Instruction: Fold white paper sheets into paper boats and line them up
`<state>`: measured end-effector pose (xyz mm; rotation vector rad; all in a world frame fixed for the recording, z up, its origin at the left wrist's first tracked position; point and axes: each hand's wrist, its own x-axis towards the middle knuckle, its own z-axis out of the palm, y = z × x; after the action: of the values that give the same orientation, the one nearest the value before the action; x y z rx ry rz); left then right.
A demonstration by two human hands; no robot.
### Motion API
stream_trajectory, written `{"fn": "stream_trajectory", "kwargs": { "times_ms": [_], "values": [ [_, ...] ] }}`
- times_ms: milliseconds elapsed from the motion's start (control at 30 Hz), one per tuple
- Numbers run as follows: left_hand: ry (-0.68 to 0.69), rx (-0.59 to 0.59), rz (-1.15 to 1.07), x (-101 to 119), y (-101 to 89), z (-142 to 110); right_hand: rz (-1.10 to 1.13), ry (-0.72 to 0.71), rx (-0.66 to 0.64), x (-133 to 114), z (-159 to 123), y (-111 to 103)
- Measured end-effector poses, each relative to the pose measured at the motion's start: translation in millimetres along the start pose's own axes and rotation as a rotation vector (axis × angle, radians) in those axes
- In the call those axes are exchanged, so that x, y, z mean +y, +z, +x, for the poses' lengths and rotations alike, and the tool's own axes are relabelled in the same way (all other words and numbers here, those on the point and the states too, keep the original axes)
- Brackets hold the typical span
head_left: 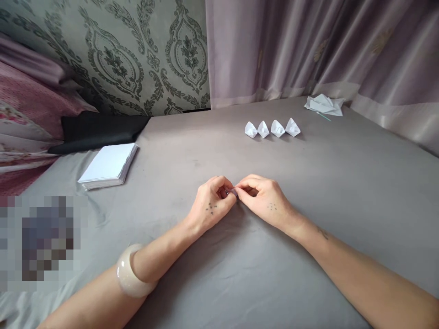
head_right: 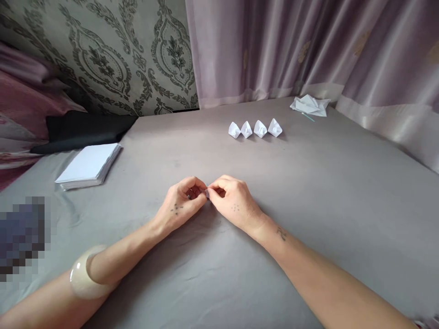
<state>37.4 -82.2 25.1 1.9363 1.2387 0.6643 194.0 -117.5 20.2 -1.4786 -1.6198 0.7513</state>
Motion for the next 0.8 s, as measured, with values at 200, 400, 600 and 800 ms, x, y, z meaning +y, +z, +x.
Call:
{"fn": "stream_trajectory", "kwargs": {
  "times_ms": [200, 400, 600, 800],
  "values": [
    [-0.026, 0.000, -0.057, 1.3, -1.9, 1.7, 0.001, -0.018, -0.024, 1.1, -0.5, -1.3],
    [-0.041, 0.024, -0.075, 4.2, 1.5, 1.2, -0.009, -0.020, -0.006, -0.1, -0.4, 0.1],
    [-0.045, 0.053, -0.035, 7.5, 4.0, 2.0, -0.024, -0.002, 0.010, -2.0, -0.1, 0.2],
    [-0.079, 0.050, -0.029, 9.6, 3.3, 2.4, 0.002, 0.067, 0.010, -3.3, -0.3, 1.0]
  ]
}}
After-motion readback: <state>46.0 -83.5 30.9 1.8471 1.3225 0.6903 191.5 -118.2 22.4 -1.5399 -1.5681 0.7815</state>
